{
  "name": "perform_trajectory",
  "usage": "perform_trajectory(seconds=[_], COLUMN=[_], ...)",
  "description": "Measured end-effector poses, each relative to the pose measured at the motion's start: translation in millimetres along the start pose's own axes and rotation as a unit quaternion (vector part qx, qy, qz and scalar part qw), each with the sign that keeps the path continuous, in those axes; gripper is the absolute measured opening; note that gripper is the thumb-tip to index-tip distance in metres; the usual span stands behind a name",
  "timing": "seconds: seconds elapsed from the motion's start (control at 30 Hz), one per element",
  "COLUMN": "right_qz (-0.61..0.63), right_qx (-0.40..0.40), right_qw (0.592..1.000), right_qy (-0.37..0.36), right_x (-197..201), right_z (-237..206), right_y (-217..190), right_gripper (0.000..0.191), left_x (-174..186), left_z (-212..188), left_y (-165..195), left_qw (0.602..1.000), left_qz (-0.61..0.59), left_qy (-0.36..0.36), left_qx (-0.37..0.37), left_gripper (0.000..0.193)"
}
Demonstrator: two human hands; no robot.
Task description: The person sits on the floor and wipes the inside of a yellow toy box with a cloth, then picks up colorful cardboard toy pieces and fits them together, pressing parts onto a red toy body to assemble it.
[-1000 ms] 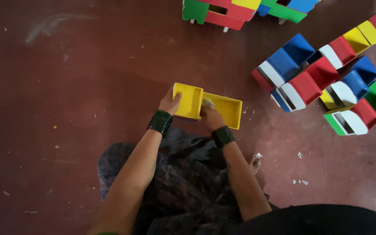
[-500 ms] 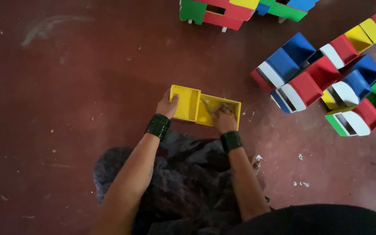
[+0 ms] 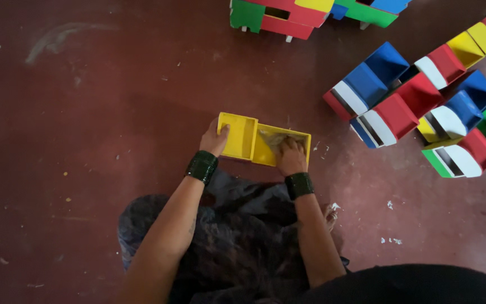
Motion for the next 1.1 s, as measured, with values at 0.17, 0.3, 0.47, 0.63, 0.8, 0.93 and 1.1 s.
perform_trajectory(seconds=[0.17, 0.3, 0.47, 0.63, 0.8, 0.93, 1.1], right_qz=[0.048, 0.094, -0.025, -0.005, -0.061, 0.051, -0.031], right_qx=[0.112, 0.141, 0.01, -0.042, 0.003, 0.123, 0.037], right_qw=[0.991, 0.985, 0.994, 0.993, 0.965, 0.99, 0.979], right_qy=[-0.049, -0.033, -0.102, -0.114, -0.253, -0.038, -0.2], right_x=[-26, -25, -3, 3, -30, -28, -16], right_z=[11, 16, 7, 2, 19, 4, -9], right_y=[-19, -37, -5, 0, -20, -38, 2], right_gripper=[0.034, 0.045, 0.044, 0.036, 0.037, 0.036, 0.025], left_x=[-4, -4, -3, -4, -6, -5, -4], left_z=[4, 4, 6, 5, 5, 1, -2], left_y=[0, 0, -2, 0, 5, 6, 7], left_qw=[0.999, 0.999, 0.998, 0.998, 0.996, 0.994, 0.995], left_qz=[-0.03, -0.035, -0.053, -0.059, -0.07, -0.102, -0.095], left_qy=[-0.01, -0.008, -0.012, -0.014, -0.031, -0.024, -0.017], left_qx=[-0.004, -0.033, -0.017, -0.033, -0.049, -0.039, -0.03], left_gripper=[0.066, 0.065, 0.062, 0.062, 0.064, 0.063, 0.062])
Point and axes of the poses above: each hand's wrist, its own z-axis towards the middle knuckle, its own x-axis out of the back of the hand, y = z × x, the point moved 3 cm from there along z, towards the middle knuckle, and after that the axes turned 15 degrees about -z, right-handed, at the moved point
